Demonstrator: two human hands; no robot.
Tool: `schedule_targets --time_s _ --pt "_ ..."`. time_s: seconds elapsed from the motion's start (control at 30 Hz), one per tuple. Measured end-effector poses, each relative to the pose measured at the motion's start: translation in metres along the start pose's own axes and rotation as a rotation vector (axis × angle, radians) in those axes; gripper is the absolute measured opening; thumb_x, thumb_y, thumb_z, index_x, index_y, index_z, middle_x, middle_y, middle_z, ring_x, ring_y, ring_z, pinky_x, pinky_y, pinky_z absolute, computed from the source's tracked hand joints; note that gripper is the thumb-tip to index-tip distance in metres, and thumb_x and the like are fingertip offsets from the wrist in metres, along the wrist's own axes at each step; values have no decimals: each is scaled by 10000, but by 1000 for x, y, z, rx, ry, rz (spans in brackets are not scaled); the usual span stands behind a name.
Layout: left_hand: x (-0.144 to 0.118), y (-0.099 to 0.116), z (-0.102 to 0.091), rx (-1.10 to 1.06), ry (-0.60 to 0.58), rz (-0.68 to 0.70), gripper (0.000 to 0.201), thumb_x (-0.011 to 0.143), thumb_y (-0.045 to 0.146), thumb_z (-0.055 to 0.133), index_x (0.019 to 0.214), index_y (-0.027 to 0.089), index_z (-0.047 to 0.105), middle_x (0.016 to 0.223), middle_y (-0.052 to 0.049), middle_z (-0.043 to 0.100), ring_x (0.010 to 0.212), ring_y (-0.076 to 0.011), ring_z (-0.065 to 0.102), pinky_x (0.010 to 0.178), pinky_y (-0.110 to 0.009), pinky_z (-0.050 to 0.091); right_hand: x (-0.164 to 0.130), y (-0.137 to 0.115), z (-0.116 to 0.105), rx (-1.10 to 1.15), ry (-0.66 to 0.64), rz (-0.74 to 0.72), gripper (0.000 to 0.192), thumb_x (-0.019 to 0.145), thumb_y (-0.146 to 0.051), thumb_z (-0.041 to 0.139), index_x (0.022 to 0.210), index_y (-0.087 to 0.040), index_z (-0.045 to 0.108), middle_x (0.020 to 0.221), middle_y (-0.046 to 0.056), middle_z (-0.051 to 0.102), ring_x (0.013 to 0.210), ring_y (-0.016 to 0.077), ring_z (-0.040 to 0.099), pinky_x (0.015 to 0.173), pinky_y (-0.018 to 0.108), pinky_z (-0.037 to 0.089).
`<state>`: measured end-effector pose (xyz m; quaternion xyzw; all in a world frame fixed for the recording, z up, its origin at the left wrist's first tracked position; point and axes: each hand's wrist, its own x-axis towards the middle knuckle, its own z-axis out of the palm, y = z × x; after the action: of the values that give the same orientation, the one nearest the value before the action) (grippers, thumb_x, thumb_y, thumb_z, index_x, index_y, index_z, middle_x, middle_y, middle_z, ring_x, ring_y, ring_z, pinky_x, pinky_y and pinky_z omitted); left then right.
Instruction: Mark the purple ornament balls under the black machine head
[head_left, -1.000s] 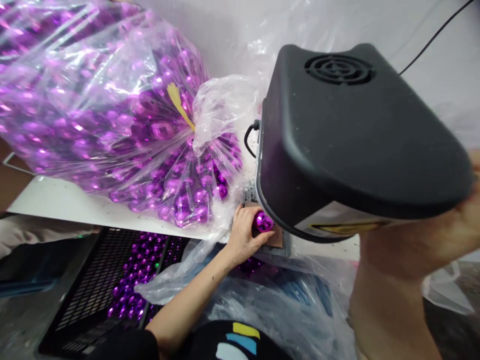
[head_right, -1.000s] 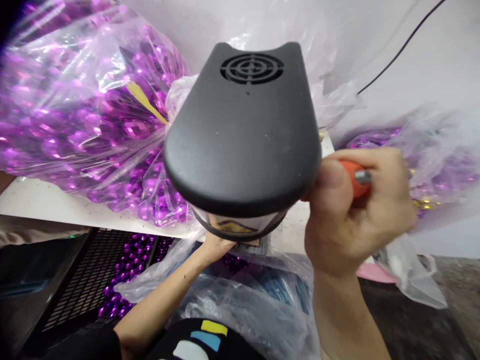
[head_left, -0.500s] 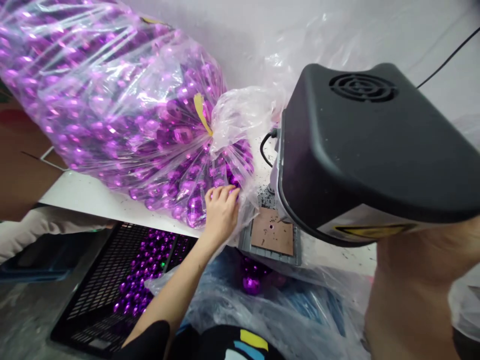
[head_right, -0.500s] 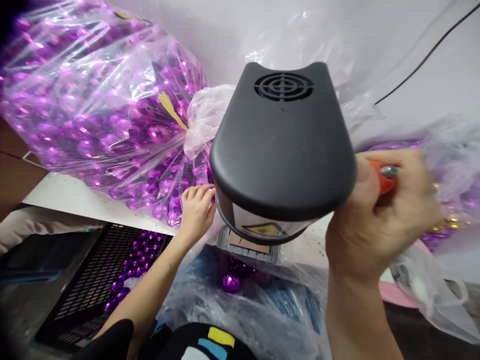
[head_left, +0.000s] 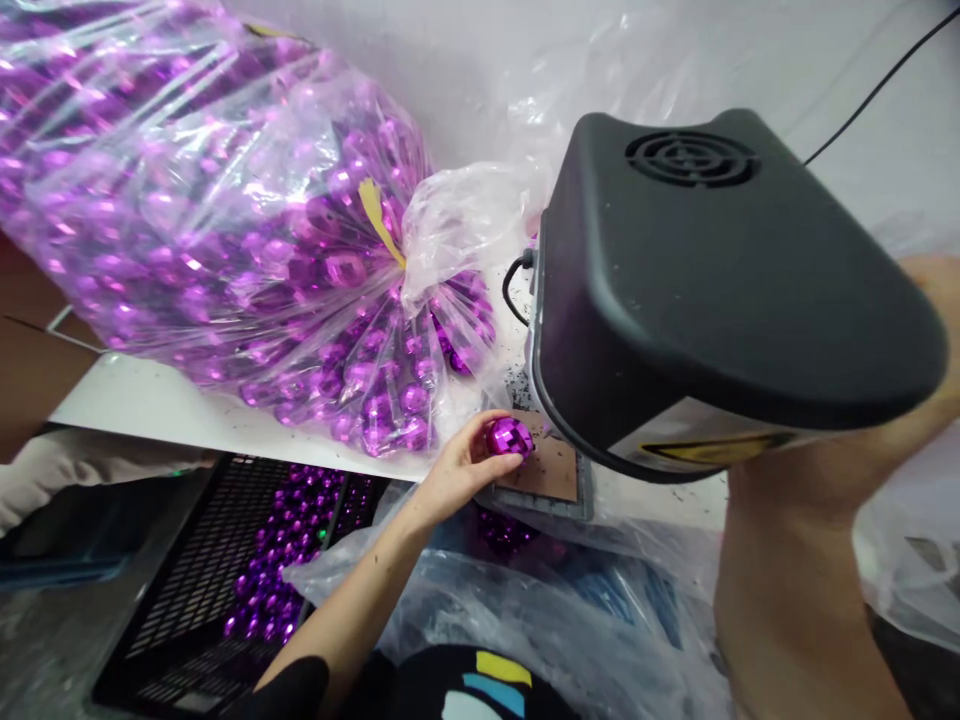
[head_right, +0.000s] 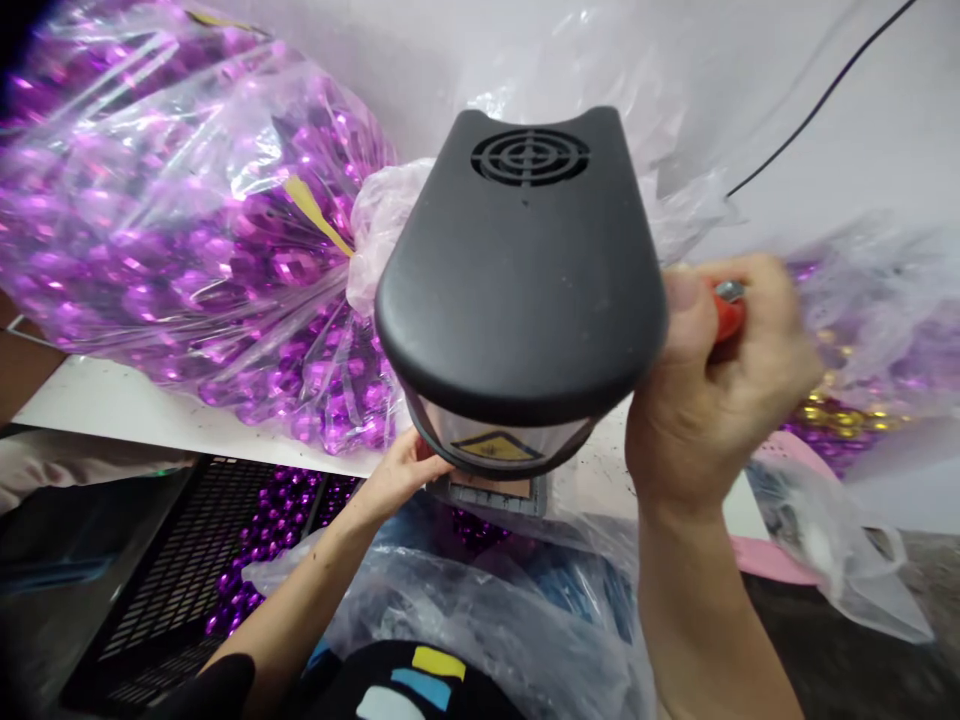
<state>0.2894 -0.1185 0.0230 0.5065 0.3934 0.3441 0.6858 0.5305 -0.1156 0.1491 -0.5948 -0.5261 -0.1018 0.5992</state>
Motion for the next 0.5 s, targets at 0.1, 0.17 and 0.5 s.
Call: schedule_targets --time_s 0.1,0.17,0.5 --pt "7 -6 7 -19 64 -40 572 767 451 808 1228 172 615 943 -53 727 728 -158 682 566 -223 482 0 -1 1 68 9 -29 543 965 -620 407 874 -107 560 723 -19 428 692 13 374 691 247 303" --pt "12 -9 9 23 72 -34 543 797 443 765 1242 177 605 949 -55 727 723 -162 684 549 -227 487 -1 -4 1 85 2 -39 497 973 -574 432 867 -105 553 708 -25 425 683 4 383 686 232 306" --pt "17 -38 22 651 157 380 436 913 306 658 1326 200 566 1304 -131 647 1189 -274 631 1051 -469 516 2 -16 4 86 45 22 471 941 -535 528 806 -85 551 731 7 401 771 25 420 651 182 317"
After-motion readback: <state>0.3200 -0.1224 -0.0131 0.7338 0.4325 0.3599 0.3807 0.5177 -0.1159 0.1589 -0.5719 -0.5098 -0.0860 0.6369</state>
